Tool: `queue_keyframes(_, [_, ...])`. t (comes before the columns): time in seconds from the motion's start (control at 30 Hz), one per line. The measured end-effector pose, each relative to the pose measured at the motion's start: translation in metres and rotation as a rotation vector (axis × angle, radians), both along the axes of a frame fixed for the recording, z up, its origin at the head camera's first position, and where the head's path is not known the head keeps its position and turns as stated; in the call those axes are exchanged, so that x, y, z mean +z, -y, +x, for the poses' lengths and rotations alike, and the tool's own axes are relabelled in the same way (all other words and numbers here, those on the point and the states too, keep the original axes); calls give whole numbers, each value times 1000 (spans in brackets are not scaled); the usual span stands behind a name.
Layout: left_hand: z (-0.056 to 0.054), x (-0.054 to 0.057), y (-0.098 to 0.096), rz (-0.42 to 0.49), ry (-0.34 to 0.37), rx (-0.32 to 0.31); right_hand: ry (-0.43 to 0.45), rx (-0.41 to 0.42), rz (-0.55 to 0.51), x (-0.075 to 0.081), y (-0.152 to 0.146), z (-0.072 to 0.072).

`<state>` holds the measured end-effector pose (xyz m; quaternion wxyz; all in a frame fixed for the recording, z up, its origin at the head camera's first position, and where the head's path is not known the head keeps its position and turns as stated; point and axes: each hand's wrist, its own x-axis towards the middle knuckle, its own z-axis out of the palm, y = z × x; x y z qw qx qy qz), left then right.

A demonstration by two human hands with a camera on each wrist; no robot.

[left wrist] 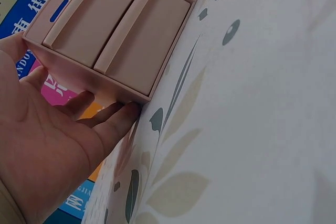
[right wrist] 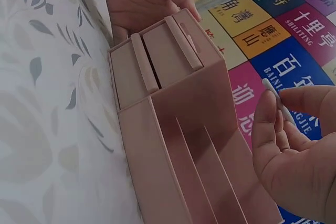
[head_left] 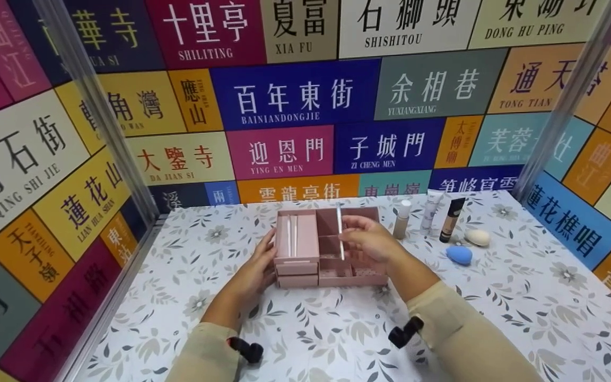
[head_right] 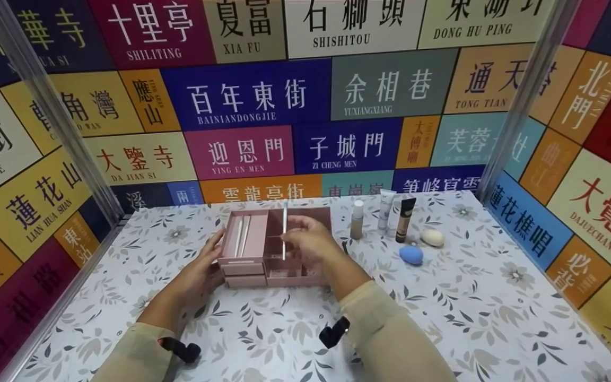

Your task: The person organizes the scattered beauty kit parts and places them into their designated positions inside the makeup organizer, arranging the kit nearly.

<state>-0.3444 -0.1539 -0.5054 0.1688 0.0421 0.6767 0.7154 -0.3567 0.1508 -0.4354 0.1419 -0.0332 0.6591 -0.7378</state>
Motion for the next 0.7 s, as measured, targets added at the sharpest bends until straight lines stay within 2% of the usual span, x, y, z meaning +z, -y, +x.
queue_keyframes(0.4, [1, 1, -1, 7, 16, 10, 57, -3, -7, 9, 43, -16])
queue_keyframes(0.7, [0, -3, -2, 56, -26, -13, 79, -7, 23, 11, 57, -26])
